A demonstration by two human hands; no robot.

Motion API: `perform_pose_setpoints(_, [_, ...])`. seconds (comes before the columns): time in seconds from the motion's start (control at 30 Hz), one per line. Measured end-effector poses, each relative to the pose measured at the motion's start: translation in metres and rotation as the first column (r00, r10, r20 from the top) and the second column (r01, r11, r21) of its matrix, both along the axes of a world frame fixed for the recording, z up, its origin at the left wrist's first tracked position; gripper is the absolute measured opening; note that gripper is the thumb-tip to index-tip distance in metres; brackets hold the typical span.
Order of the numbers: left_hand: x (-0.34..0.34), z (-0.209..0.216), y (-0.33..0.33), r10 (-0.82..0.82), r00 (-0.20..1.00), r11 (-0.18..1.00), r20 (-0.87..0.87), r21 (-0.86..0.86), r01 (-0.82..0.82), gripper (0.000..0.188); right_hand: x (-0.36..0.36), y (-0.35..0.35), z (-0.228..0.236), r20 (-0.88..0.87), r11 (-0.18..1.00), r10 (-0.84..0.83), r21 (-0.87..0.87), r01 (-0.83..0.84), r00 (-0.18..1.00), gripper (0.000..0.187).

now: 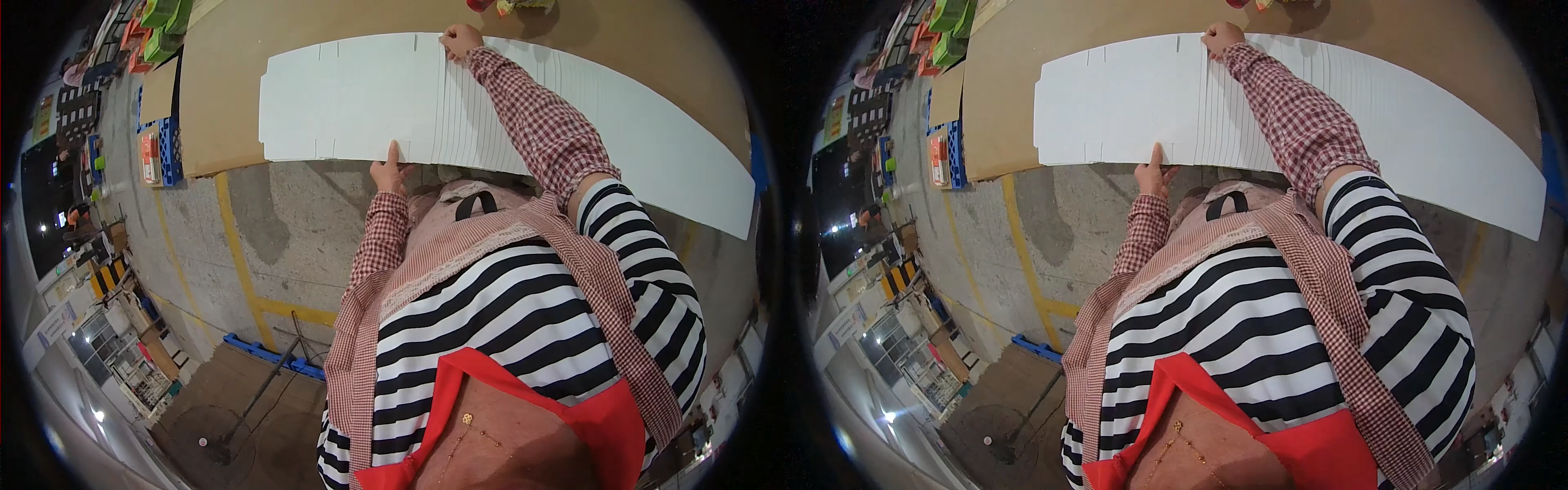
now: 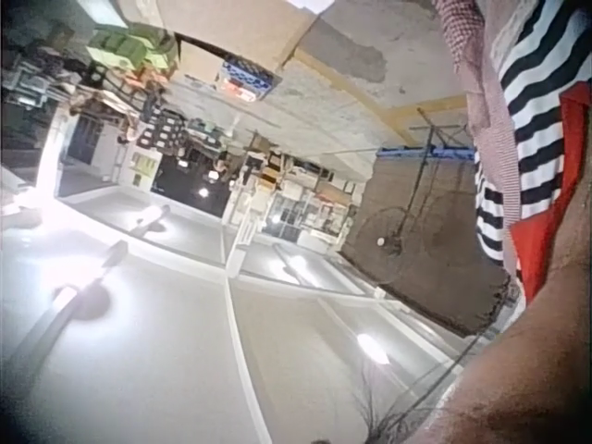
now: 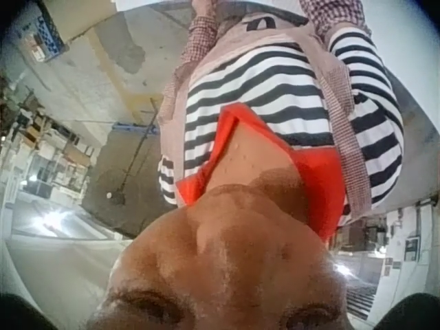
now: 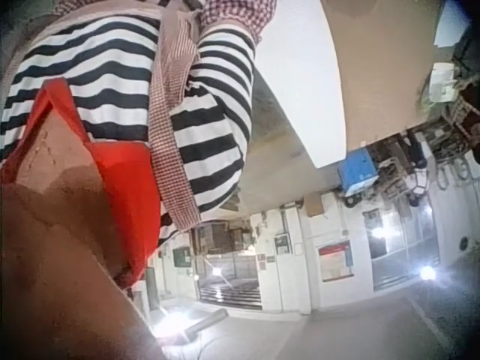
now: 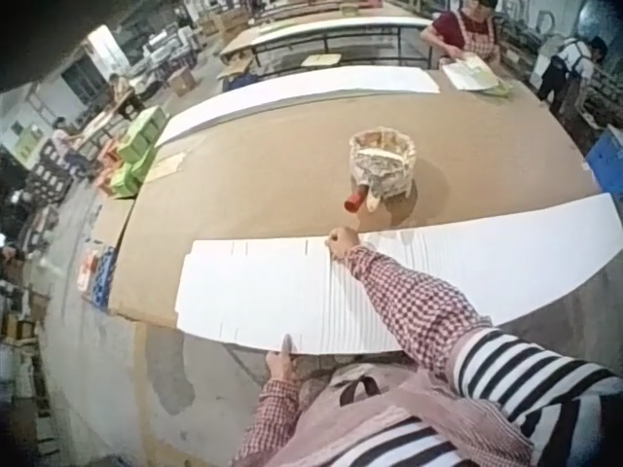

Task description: Applying adhesive with a brush onto long strips of white paper materials on a work table.

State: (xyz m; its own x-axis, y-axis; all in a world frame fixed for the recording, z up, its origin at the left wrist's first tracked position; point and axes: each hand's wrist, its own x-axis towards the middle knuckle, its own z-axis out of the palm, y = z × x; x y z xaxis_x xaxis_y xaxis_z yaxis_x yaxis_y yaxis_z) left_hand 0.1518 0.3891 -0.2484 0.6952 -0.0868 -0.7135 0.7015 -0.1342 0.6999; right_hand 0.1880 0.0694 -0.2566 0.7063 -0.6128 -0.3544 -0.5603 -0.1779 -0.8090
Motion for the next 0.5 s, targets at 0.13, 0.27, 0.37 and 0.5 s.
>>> perform_pose_setpoints(0.13, [0.0,-0.003,-0.006,-0.004,1.0,1.0,-0.028,-0.018,0.004,0.052,-0.013,-0.004,-0.002,0.203,0.99,-0.096,0.123,0.072,0.974,0.021])
perform_pose_setpoints(0.27, [-0.001,-0.002,0.0,0.033,0.999,0.997,-0.021,0.065,-0.032,0.051,-0.074,0.034,0.018,0.364,0.99,-0.144,0.051,0.134,0.92,0.022])
perform_pose_setpoints(0.37, [-0.004,0.0,0.003,0.031,1.0,0.999,0.0,0.028,-0.031,0.049,-0.162,0.087,0.021,0.336,0.988,-0.078,0.152,0.028,0.939,0.026])
perform_pose_setpoints(0.5, [-0.004,-0.001,-0.001,0.004,1.0,1.0,0.006,0.01,-0.004,0.047,-0.247,0.132,0.044,0.157,0.958,0.08,0.261,-0.119,0.984,0.023])
